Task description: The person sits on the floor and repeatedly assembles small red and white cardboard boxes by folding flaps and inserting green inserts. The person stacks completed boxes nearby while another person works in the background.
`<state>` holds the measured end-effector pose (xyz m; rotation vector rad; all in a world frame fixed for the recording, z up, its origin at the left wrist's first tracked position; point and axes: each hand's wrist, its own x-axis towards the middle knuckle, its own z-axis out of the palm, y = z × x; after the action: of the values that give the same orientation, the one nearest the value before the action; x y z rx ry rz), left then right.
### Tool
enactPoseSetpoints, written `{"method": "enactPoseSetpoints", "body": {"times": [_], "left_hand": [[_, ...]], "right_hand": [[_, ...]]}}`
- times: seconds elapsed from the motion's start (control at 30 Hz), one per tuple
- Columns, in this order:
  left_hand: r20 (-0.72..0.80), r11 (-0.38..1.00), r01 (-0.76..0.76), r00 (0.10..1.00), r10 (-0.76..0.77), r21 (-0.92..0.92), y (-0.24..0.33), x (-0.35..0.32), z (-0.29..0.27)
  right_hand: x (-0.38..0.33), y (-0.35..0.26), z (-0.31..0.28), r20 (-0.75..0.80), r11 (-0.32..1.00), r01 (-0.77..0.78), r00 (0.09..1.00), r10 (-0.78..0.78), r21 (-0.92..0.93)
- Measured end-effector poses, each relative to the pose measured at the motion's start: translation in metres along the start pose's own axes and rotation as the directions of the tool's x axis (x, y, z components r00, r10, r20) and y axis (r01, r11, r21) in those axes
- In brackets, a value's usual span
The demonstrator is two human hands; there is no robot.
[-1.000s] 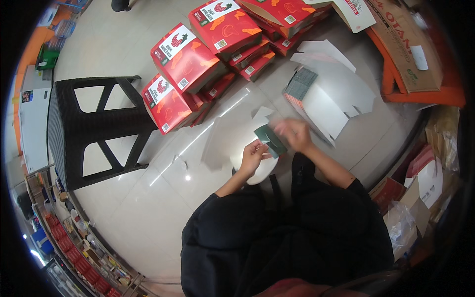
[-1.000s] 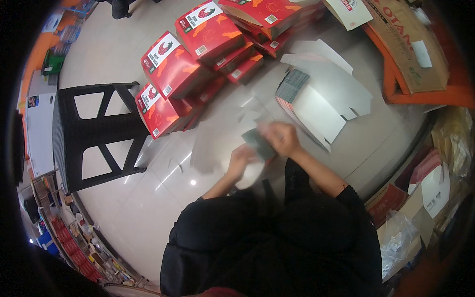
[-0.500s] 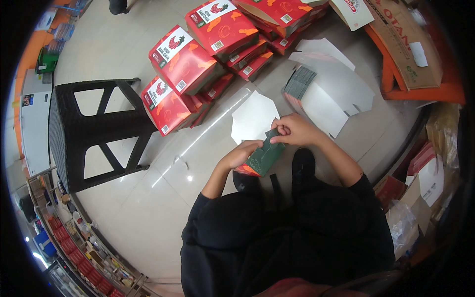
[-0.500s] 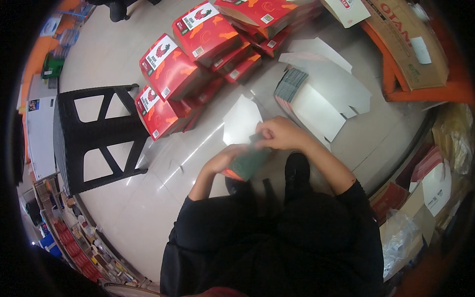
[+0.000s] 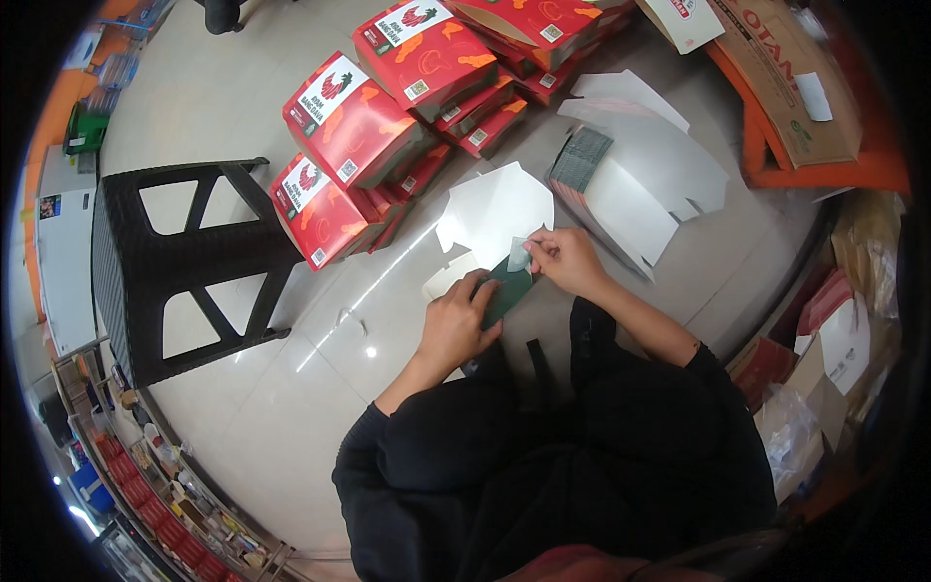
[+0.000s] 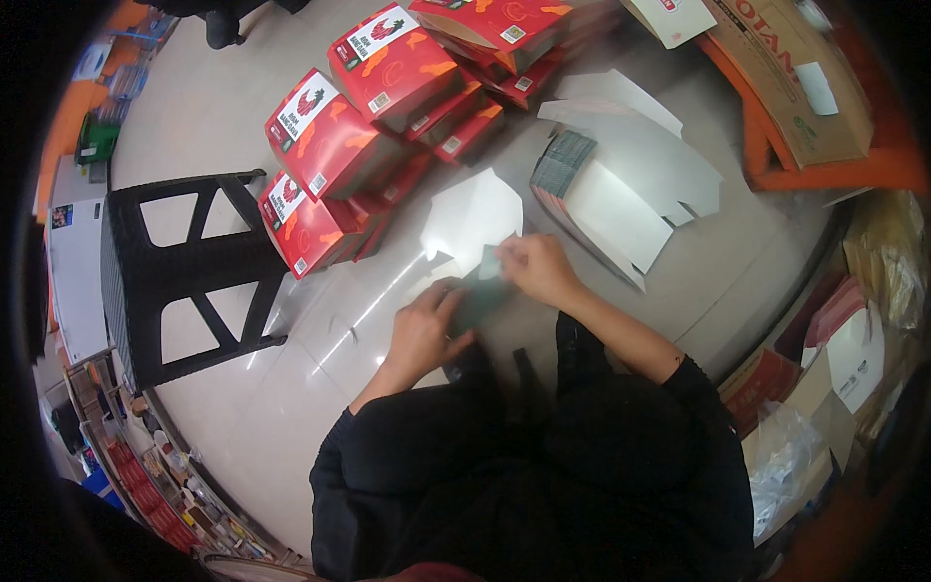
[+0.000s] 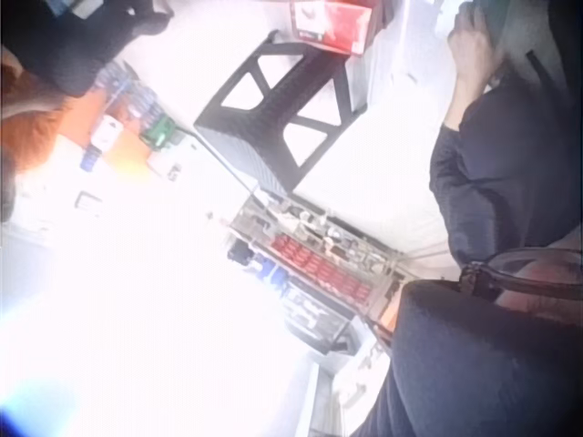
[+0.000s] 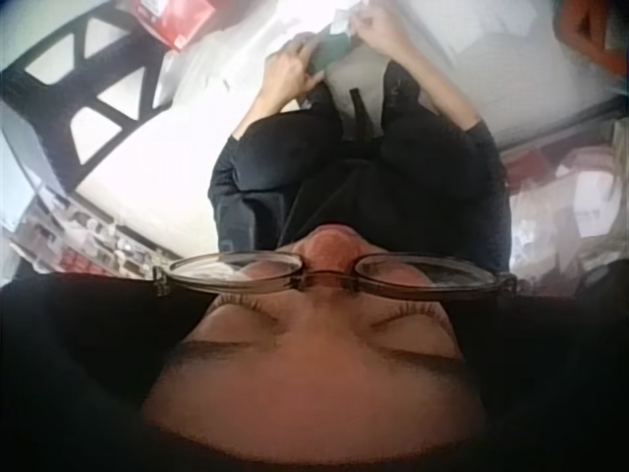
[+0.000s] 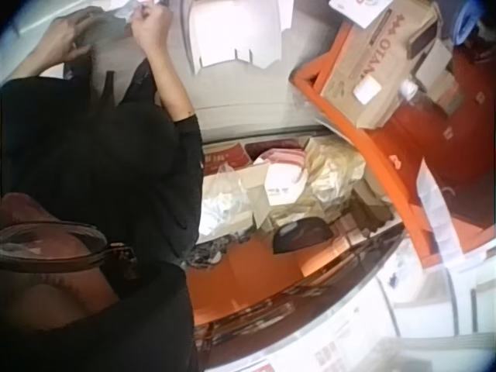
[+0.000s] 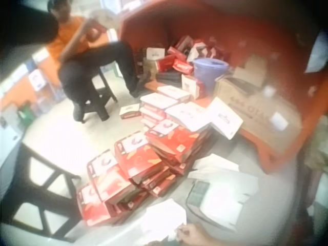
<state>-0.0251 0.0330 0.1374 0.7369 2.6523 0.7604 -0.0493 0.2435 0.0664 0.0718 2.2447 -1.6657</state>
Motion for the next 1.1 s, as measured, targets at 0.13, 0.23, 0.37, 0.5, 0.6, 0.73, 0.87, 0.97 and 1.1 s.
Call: {"method": "enactPoseSetpoints", "body": {"times": [0.13, 0.23, 0.37, 0.5, 0.6, 0.73, 0.87, 0.97, 1.1], "left_hand": [[-0.052, 0.982, -0.028, 0.998, 0.019, -0.185, 0.002, 0.007, -0.001], [-0.061, 0.967, -0.066, 0.997, 0.053, -0.248, -0.001, 0.007, 0.005], [-0.067, 0.955, -0.108, 0.993, 0.093, -0.275, -0.006, 0.010, 0.011], [-0.037, 0.946, -0.118, 0.993, 0.112, -0.303, -0.008, 0.013, 0.016], [0.045, 0.942, -0.109, 0.990, 0.130, -0.318, -0.009, 0.011, 0.016], [0.032, 0.956, -0.151, 0.986, 0.164, -0.252, -0.005, 0.011, 0.011], [0.029, 0.915, -0.284, 0.952, 0.304, -0.286, -0.002, 0.018, 0.017], [0.041, 0.877, -0.298, 0.941, 0.337, -0.376, 0.007, 0.022, 0.025], [0.084, 0.873, -0.273, 0.939, 0.333, -0.404, 0.004, 0.020, 0.037]], "right_hand": [[-0.005, 0.006, 0.009, -0.018, 0.996, -0.014, 1.000, 0.016, 0.086], [-0.007, 0.004, 0.011, -0.001, 0.996, 0.066, 0.998, -0.067, 0.051], [-0.007, 0.013, 0.008, 0.073, 0.992, 0.120, 0.990, -0.123, 0.044], [-0.013, 0.016, 0.013, 0.100, 0.914, 0.384, 0.922, -0.373, -0.134], [-0.032, 0.015, 0.001, 0.031, 0.821, 0.541, 0.838, -0.545, -0.181], [-0.053, 0.056, -0.037, -0.089, 0.747, 0.646, 0.744, -0.662, -0.154], [-0.039, 0.074, -0.045, -0.176, 0.920, 0.043, 0.984, 0.029, 0.389], [-0.017, 0.061, -0.042, -0.008, 0.973, 0.043, 0.999, -0.043, 0.229], [-0.003, 0.035, -0.025, 0.048, 0.998, -0.008, 0.999, 0.005, 0.059]]}}
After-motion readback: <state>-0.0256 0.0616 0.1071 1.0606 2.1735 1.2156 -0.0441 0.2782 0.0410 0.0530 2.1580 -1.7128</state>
